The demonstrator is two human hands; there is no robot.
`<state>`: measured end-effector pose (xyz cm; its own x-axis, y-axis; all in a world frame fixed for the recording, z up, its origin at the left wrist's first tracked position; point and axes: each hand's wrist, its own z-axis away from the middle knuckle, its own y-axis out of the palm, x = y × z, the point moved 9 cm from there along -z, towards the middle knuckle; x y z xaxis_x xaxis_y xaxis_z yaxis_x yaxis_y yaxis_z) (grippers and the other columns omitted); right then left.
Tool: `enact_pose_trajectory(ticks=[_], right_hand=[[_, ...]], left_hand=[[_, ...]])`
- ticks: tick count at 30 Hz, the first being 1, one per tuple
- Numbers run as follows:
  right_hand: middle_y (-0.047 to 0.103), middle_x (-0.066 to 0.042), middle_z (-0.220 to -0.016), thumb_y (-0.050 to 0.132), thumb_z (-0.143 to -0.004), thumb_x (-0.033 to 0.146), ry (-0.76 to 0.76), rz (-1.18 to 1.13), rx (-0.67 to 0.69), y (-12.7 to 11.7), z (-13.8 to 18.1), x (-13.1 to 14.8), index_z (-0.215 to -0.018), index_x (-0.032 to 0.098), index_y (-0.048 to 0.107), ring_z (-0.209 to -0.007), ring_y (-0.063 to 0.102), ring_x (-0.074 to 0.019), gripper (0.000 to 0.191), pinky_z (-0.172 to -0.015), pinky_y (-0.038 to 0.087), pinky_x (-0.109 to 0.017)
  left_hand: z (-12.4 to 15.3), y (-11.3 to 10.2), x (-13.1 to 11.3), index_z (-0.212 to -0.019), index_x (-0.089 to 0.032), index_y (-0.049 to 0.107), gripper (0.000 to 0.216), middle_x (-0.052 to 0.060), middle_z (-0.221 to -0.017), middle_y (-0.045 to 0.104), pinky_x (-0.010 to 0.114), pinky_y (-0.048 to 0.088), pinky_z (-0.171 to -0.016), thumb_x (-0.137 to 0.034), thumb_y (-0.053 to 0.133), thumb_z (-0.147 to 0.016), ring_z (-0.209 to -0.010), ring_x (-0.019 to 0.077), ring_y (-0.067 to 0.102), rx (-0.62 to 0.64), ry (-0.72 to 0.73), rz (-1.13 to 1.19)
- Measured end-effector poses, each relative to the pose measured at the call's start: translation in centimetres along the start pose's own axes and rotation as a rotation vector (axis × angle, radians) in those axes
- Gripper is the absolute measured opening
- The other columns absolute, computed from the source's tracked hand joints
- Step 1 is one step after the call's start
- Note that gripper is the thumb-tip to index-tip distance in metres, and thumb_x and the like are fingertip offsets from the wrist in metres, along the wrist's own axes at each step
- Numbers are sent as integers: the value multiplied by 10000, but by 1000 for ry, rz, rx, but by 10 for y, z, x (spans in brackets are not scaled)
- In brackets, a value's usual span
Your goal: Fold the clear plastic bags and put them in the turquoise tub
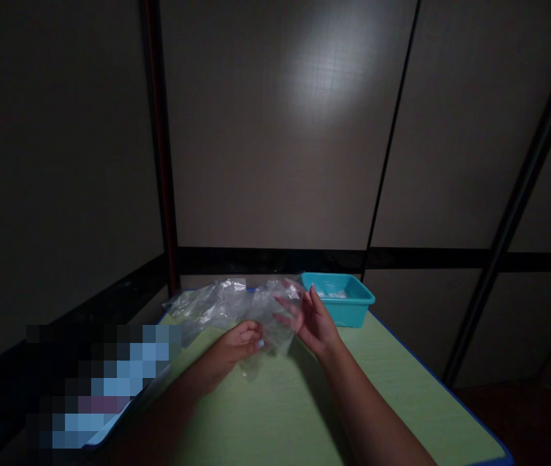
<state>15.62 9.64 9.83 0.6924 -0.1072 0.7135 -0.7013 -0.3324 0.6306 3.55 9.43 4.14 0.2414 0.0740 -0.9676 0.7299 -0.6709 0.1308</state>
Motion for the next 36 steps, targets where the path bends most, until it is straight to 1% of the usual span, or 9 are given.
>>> enact_pose_trajectory(ticks=[5, 9, 13, 18, 22, 28, 31, 33, 36], right_hand=[[417, -13, -1311, 486, -782, 481, 53, -33, 109, 19, 6, -8, -876, 235, 595, -1111, 470, -260, 285, -779, 470, -448], [453, -47, -1280, 480, -781, 490, 57, 1, 100, 20, 7, -8, -980, 231, 576, -1143, 440, -250, 341, -814, 453, -447], [483, -63, -1252, 443, -799, 503, 23, 17, 35, 9, 3, -4, -1061, 225, 553, -1161, 424, -233, 398, -832, 450, -408], [520, -85, -1210, 350, -809, 585, -12, 32, -41, -9, -4, -2, -1075, 205, 558, -1127, 461, -227, 508, -820, 455, -379], [544, -99, -1177, 326, -794, 625, -20, 69, -130, -24, -6, -3, -1013, 190, 594, -1062, 516, -234, 556, -767, 474, -368], [598, -126, -1081, 338, -790, 625, -19, 102, -223, -35, -8, -4, -928, 151, 620, -956, 579, -227, 569, -747, 482, -353], [624, -141, -1019, 375, -784, 609, -23, 154, -314, -46, -7, -5, -855, 134, 627, -885, 606, -224, 543, -706, 496, -346], [643, -145, -962, 412, -766, 610, -34, 212, -383, -54, -6, -4, -796, 130, 631, -822, 624, -222, 528, -652, 506, -333], [668, -127, -830, 464, -731, 613, -25, 340, -468, -63, -2, -4, -712, 133, 634, -709, 639, -214, 509, -554, 499, -299]], left_hand=[[3, 23, -7, -1139, -190, 501, 492, 93, -1130, 559, 392, 343, -921, -333, 660, -695, -1036, 248, 520, 140, -6, 88], [7, 31, -4, -1070, -151, 563, 414, 103, -1080, 592, 403, 318, -945, -321, 655, -703, -1037, 255, 521, 192, -59, 47], [11, 29, -1, -978, -133, 593, 317, 108, -987, 621, 390, 353, -909, -317, 632, -723, -982, 249, 553, 171, -112, 106], [16, 28, 1, -978, -146, 571, 409, 71, -838, 616, 450, 365, -888, -383, 656, -657, -854, 240, 596, 193, -171, 249], [19, 26, 5, -947, -158, 565, 436, 36, -740, 571, 478, 424, -794, -401, 684, -604, -718, 207, 587, 191, -224, 290], [20, 30, 11, -965, -165, 538, 364, 40, -759, 565, 429, 481, -666, -359, 648, -677, -707, 207, 586, 216, -258, 275], [17, 24, 17, -948, -166, 536, 302, 43, -809, 577, 370, 492, -636, -302, 637, -698, -689, 178, 583, 155, -273, 212], [15, 15, 24, -892, -165, 536, 255, 18, -725, 575, 292, 483, -552, -303, 633, -701, -593, 141, 566, 89, -293, 152], [12, 0, 29, -795, -158, 521, 218, -35, -546, 522, 187, 384, -418, -324, 623, -697, -418, 78, 471, -1, -296, 56]])
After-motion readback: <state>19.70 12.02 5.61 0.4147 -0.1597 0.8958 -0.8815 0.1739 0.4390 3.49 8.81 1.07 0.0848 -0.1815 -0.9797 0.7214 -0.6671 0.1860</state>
